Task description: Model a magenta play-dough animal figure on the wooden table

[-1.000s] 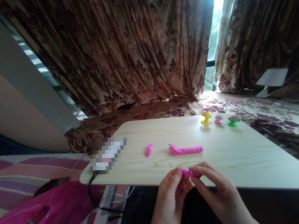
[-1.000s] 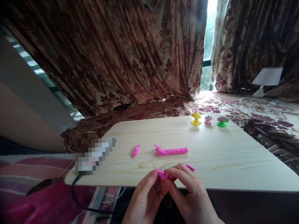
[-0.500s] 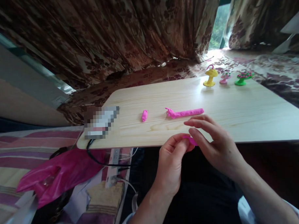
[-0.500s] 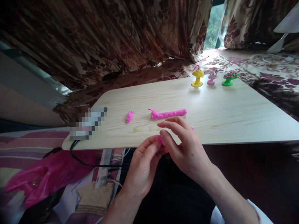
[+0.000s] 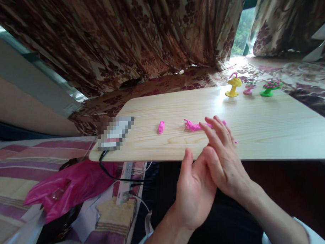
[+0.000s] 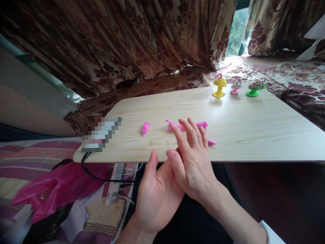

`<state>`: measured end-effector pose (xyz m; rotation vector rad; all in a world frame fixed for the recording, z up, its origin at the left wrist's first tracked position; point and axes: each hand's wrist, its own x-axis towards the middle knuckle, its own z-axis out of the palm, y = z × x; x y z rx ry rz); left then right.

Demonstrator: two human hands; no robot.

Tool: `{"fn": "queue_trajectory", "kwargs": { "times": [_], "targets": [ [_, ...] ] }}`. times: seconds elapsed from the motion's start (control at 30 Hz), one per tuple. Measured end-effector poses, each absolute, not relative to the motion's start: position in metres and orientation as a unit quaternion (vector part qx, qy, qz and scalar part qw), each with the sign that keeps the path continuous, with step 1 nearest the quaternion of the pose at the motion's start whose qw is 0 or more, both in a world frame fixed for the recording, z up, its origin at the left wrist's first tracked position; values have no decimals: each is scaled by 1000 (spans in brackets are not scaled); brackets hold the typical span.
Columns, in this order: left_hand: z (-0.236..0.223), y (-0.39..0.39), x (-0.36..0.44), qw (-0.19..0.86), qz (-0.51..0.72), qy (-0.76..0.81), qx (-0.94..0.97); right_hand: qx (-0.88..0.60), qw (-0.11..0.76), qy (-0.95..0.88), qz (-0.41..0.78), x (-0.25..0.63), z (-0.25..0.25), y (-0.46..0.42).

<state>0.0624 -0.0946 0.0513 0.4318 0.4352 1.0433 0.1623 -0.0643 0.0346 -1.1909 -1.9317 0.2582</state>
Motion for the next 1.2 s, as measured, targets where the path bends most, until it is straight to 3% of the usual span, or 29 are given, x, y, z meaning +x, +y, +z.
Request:
{"fn": "queue_trajectory", "kwargs": {
  "times": [0.13, 0.3, 0.47, 0.63, 0.8, 1.03, 1.2],
  "targets": [
    [57, -94, 55, 822, 506, 210, 156, -417, 360, -829, 96, 153, 39, -65],
    [55, -98, 55, 820, 504, 222, 159, -459, 383, -796, 91, 156, 49, -51],
    [56, -91, 51, 794, 540, 231, 158, -368, 319, -869, 87, 147, 45, -64],
    [60, -93, 56, 823, 519, 168, 160, -469, 332, -814, 85, 151, 49, -52],
    [59, -88, 52, 803, 550, 182, 137, -353, 307, -880, 78, 151, 50, -65],
    [56, -87, 69, 799, 536, 195, 188, -520, 396, -752, 82, 165, 53, -28],
    [42, -80, 69, 743, 559, 307, 203, -494, 455, -703, 234, 173, 53, -32]
  ]
}}
